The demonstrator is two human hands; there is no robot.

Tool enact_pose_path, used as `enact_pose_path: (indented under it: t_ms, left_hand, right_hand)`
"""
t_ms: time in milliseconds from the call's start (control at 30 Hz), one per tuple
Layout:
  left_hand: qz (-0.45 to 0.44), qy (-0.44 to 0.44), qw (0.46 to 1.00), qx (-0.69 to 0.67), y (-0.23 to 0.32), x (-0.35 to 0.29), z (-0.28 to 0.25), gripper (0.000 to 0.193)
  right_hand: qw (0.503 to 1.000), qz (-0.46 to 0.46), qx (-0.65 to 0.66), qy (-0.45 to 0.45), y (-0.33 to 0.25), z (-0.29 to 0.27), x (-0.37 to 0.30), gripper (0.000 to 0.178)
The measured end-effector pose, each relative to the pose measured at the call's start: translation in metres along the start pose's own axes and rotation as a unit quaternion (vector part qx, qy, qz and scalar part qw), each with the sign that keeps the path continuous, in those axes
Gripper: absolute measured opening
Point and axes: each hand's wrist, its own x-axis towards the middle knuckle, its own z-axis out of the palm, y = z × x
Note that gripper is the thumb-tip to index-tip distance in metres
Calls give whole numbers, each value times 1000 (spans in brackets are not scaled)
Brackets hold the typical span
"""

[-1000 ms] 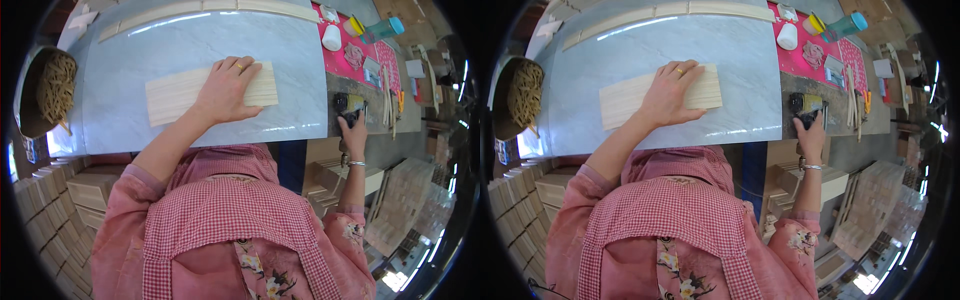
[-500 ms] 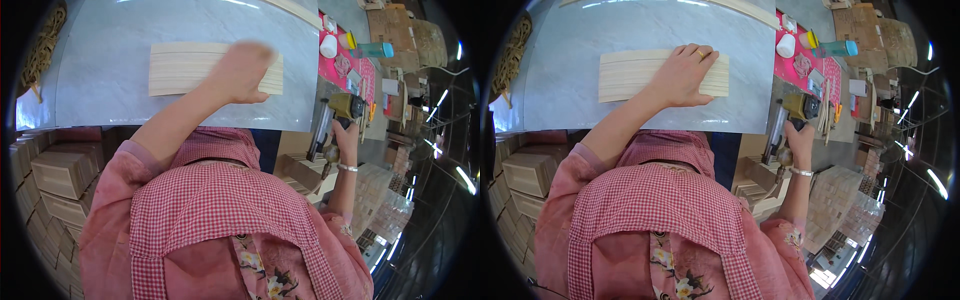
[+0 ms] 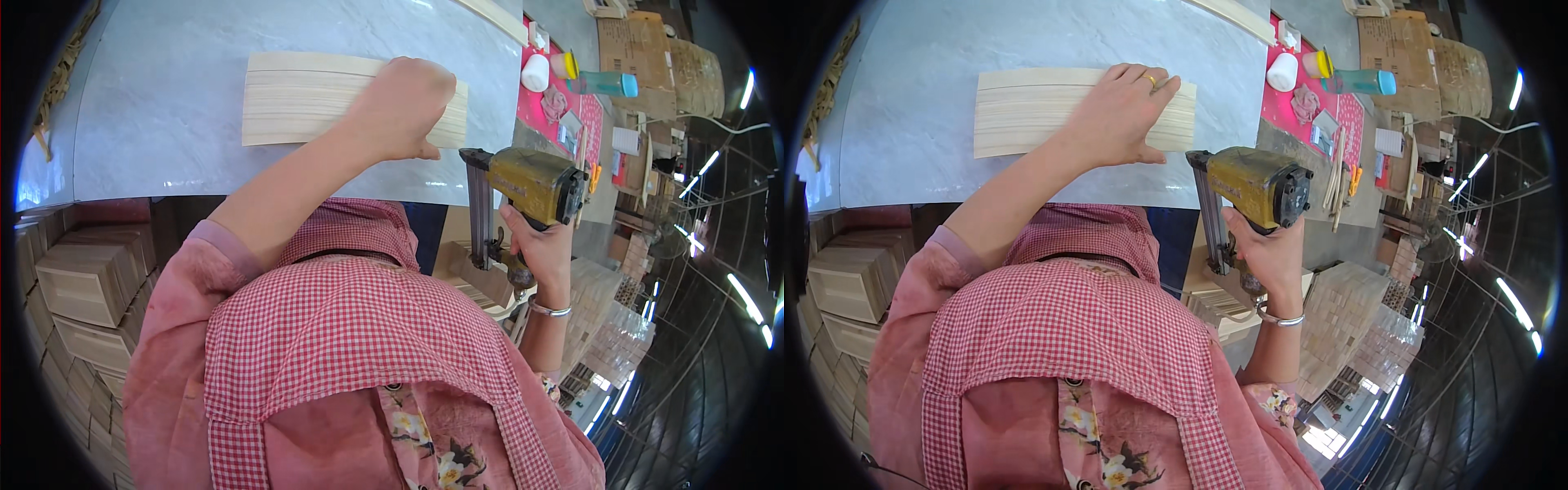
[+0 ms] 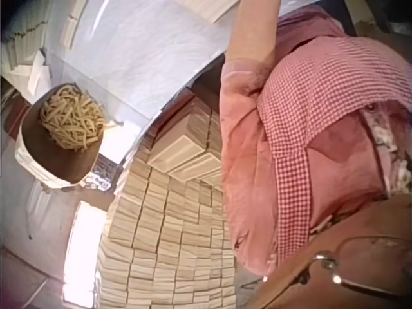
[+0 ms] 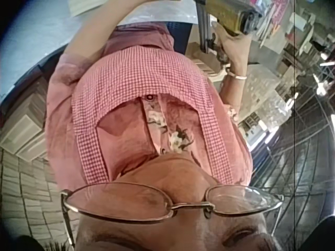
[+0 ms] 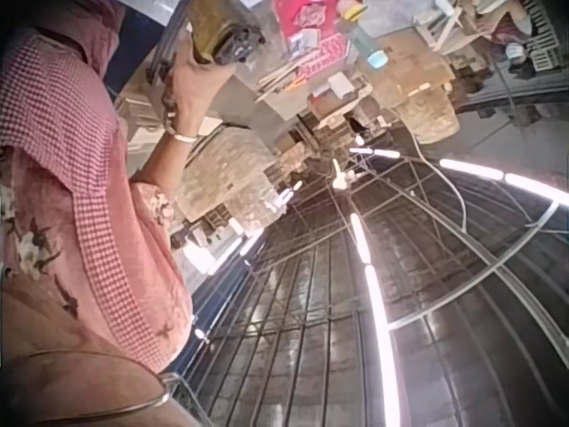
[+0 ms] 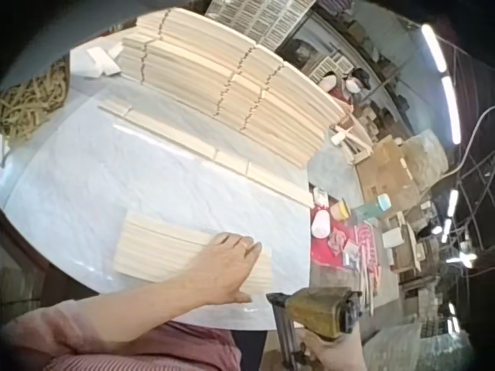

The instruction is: The user is assembling small wooden boxes using wood slats, glue, and a pneumatic staple gun.

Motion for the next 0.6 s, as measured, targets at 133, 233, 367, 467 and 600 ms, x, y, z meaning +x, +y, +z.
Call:
enact_pose_path:
  t_ms: [133, 233, 367, 467, 600]
  left_hand:
    - [-1, 5, 1000, 5, 0, -1, 1, 86]
    - [-2, 4, 1000, 6, 0, 0, 2, 85]
    - [-9, 2, 1000, -8, -1, -1, 3, 92]
    - [-12, -6, 1000, -3, 1, 1, 3, 91]
    - [-17, -15, 1000, 1, 2, 1, 1, 91]
  right_hand:
    - [1000, 4, -11, -13, 0, 1, 5, 12]
    - [1000, 10, -18, -23, 1, 1, 7, 15]
    - [998, -3, -57, -31, 0, 0, 7, 15]
    - [999, 2, -44, -27, -5, 1, 9, 15]
    - [1000, 3, -23, -17, -11, 7, 14, 15]
